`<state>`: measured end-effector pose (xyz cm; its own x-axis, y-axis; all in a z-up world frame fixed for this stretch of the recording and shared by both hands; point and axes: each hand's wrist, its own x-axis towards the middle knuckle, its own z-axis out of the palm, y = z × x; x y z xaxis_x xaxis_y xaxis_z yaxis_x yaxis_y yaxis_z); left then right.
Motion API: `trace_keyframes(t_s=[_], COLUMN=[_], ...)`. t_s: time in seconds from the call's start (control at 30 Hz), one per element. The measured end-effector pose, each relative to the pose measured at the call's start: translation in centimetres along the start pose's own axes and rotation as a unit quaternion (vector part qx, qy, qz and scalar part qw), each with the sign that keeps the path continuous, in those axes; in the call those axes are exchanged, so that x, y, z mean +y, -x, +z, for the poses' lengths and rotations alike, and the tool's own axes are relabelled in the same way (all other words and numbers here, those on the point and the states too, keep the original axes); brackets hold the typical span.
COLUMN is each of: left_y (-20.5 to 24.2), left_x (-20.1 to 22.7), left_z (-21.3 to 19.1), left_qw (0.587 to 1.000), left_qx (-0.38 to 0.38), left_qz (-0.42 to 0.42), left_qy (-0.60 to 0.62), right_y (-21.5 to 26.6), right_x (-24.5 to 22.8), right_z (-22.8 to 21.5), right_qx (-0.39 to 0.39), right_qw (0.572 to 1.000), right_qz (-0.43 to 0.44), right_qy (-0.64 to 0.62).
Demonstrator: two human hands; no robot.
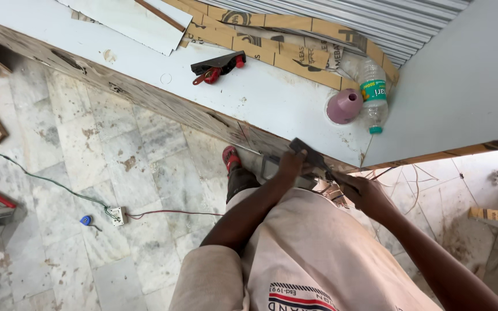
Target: The person uses a chisel to scrape and smooth the edge of a wooden board, then switches to a sanding block to sand the same edge. The person works along the length of the board, moving the tools back and forth.
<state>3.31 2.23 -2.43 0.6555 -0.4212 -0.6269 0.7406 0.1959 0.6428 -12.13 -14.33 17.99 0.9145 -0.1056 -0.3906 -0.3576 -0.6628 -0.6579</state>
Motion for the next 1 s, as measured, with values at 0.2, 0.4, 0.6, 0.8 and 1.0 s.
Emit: trace_keyframes(t_s=[0.2, 0.4, 0.6, 0.8, 1.0], left_y=[-0.5, 1.2, 2.7, 4.4, 5.5], left_x=[-1.0, 0.7, 7.7, 18.1, 28.2], left_z=[-1.1, 0.4, 0.9, -0.7, -4.6], left_qw=[1.0, 1.0, 0.998, 0.987, 0.983], left_qx=[0.005, 0.01, -0.022, 0.01, 0.065], left_qz=[0.019, -0.014, 0.057, 0.161, 0.161], left_qy=[-0.013, -0.006, -0.027, -0.015, -0.062], right_y=[0.1, 0.4, -1.8, -4.1, -10.9], right_x=[-2.2, -2.2, -2.7, -5.0, -10.5], right_z=[-0.4, -1.3, -0.2, -1.2, -0.4], right_qx=[-0.021, -0.016, 0.018, 0.07, 0.093], right_qw=[0.998, 0.999, 0.987, 0.998, 0.989], right_qz=[0.049, 0.039, 0.103, -0.01, -0.07], right_qy=[0.02, -0.031, -0.125, -0.006, 0.091])
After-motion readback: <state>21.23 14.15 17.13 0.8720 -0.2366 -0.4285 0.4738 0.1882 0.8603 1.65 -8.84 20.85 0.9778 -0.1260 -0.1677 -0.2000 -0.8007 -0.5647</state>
